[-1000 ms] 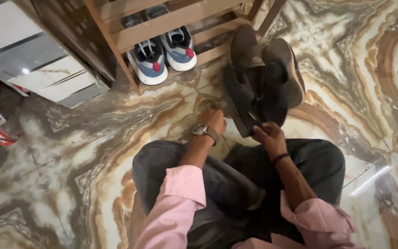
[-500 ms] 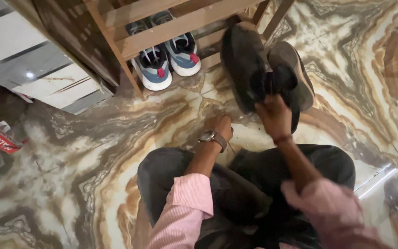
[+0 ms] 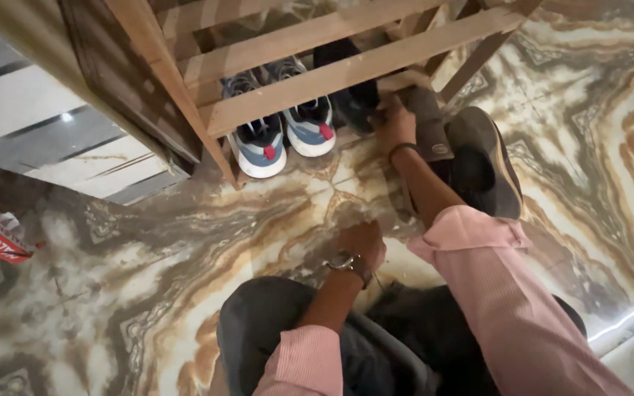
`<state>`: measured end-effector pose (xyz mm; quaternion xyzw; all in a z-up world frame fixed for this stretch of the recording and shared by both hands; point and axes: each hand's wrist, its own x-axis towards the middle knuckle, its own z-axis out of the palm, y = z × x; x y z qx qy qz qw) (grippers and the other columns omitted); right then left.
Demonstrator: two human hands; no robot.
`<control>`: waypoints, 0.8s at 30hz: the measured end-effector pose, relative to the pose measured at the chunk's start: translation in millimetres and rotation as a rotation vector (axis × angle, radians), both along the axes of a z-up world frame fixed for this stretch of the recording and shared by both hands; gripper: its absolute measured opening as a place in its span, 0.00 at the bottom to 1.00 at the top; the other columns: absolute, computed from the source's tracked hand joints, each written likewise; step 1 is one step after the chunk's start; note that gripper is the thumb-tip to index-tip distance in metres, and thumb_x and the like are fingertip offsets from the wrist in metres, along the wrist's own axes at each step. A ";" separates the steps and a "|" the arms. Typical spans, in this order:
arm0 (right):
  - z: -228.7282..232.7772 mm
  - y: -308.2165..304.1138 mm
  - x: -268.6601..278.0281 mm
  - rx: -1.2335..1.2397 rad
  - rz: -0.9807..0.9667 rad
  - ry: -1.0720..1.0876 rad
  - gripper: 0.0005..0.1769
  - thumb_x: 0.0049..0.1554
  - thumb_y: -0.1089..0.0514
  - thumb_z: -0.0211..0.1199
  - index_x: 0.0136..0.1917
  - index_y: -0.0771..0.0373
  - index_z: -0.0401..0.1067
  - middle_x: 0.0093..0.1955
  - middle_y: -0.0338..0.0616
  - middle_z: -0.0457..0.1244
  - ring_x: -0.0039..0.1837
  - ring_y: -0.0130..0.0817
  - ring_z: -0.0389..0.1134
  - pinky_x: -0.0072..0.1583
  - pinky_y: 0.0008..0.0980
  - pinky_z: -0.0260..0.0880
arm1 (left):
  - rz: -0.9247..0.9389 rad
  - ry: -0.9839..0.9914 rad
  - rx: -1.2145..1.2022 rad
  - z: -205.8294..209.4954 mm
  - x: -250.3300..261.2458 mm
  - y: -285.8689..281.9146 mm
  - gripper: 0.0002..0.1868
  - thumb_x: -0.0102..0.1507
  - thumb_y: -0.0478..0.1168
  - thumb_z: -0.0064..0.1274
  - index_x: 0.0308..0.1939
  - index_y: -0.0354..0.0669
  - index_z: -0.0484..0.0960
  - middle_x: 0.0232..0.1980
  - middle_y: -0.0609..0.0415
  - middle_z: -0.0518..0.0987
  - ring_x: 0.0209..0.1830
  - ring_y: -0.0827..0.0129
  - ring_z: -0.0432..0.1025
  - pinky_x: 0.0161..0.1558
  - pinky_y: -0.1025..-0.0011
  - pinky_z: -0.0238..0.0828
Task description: The person sits on the floor and organizes several pairs of shoes, including sneakers and loafers, by picking them up, inspecting them, and placing them onto a wooden shoe rack.
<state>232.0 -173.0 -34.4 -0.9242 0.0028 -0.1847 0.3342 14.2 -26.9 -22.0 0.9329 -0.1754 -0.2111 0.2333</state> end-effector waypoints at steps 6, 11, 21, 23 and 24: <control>-8.0 2.8 -17.8 0.153 -0.034 0.092 0.26 0.51 0.57 0.73 0.59 0.60 0.66 0.47 0.55 0.70 0.51 0.57 0.72 0.51 0.47 0.72 | 0.094 -0.016 -0.001 -5.7 -1.3 -5.5 0.13 0.64 0.40 0.50 0.49 0.38 0.81 0.48 0.37 0.83 0.45 0.44 0.80 0.48 0.48 0.76; 21.7 -13.8 -118.8 0.025 0.089 0.105 0.22 0.61 0.56 0.69 0.65 0.60 0.67 0.55 0.57 0.70 0.57 0.60 0.70 0.54 0.49 0.71 | 0.054 -0.104 -0.105 5.8 -7.3 9.3 0.14 0.62 0.42 0.52 0.46 0.37 0.84 0.47 0.37 0.83 0.46 0.43 0.79 0.50 0.49 0.75; 34.1 -156.8 -274.3 -0.216 -0.104 0.040 0.19 0.56 0.52 0.70 0.56 0.63 0.73 0.53 0.58 0.67 0.55 0.60 0.69 0.55 0.51 0.71 | 0.022 -0.118 0.008 8.4 -10.5 18.3 0.17 0.61 0.49 0.57 0.45 0.40 0.84 0.46 0.39 0.83 0.47 0.43 0.78 0.49 0.50 0.75; 23.1 -167.6 -268.7 -0.127 -0.265 0.114 0.16 0.59 0.48 0.70 0.53 0.62 0.75 0.51 0.56 0.68 0.55 0.58 0.69 0.55 0.51 0.70 | -0.007 -0.081 0.051 8.4 -10.7 20.6 0.18 0.62 0.50 0.57 0.46 0.40 0.84 0.47 0.39 0.83 0.48 0.44 0.78 0.49 0.50 0.75; 18.9 -166.9 -264.4 -0.082 -0.345 0.155 0.16 0.61 0.47 0.70 0.51 0.61 0.75 0.50 0.55 0.68 0.55 0.56 0.70 0.56 0.51 0.70 | -0.022 -0.058 0.074 8.3 -12.8 21.2 0.19 0.63 0.51 0.56 0.47 0.40 0.84 0.48 0.39 0.83 0.48 0.44 0.78 0.50 0.50 0.75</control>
